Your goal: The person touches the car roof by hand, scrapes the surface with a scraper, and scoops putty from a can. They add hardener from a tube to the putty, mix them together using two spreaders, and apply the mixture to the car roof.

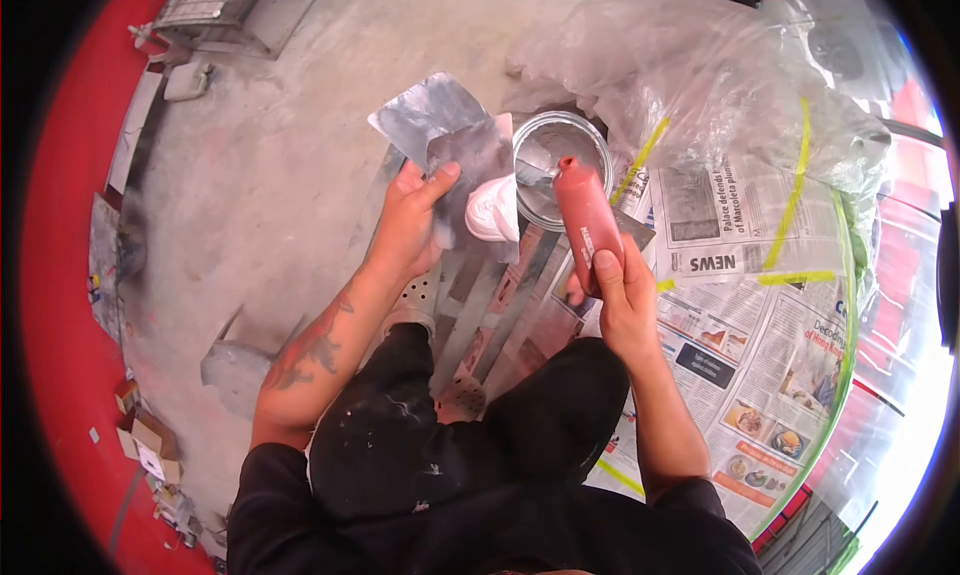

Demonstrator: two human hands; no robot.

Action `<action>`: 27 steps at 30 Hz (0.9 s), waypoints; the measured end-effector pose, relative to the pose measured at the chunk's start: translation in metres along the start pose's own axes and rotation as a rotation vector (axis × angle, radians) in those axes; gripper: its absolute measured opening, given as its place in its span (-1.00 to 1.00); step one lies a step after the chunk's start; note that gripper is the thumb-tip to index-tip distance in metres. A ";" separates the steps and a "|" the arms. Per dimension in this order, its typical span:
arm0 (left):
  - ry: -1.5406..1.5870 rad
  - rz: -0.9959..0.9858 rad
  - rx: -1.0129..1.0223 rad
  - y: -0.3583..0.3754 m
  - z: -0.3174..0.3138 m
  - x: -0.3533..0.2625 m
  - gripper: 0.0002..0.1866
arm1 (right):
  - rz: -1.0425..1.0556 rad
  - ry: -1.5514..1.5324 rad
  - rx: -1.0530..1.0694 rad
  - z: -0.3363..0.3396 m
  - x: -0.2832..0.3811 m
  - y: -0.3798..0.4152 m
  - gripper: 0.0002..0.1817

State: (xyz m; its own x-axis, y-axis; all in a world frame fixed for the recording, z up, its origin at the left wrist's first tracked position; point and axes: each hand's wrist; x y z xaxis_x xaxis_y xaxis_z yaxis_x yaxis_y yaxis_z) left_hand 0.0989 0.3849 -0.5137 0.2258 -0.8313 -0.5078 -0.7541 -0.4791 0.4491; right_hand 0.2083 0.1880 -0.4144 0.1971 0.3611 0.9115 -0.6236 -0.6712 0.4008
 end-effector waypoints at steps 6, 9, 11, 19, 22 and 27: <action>-0.080 0.052 0.054 0.008 -0.001 -0.001 -0.60 | 0.057 0.004 -0.022 0.002 -0.003 0.004 -0.89; -0.075 0.062 0.047 0.008 0.000 -0.002 -0.61 | 0.181 0.064 -0.009 0.002 -0.012 0.004 -0.89; -0.085 0.061 0.039 0.011 -0.004 -0.006 -0.60 | 0.157 0.043 0.034 0.001 -0.008 0.004 -0.82; -0.075 0.044 0.093 0.015 -0.004 -0.008 -0.58 | 0.064 0.296 -0.001 -0.014 0.012 -0.002 -0.68; -0.110 0.043 0.101 0.016 -0.002 -0.006 -0.56 | 0.127 0.246 -0.048 -0.010 0.000 -0.006 -0.77; -0.138 0.023 0.110 0.015 -0.001 -0.005 -0.54 | 0.205 0.371 -0.108 -0.004 0.003 -0.009 -0.80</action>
State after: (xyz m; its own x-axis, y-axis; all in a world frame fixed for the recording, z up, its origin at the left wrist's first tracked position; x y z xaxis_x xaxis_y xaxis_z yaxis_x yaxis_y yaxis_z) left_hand 0.0870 0.3815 -0.5034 0.1264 -0.7918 -0.5976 -0.8226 -0.4204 0.3830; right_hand 0.2115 0.1971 -0.4157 -0.2122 0.4487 0.8681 -0.7012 -0.6887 0.1845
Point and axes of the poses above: each hand's wrist, its own y-axis away from the middle knuckle, its own z-axis out of the back of the hand, x = y × z, and after that the axes turned 1 degree about -z, right-handed
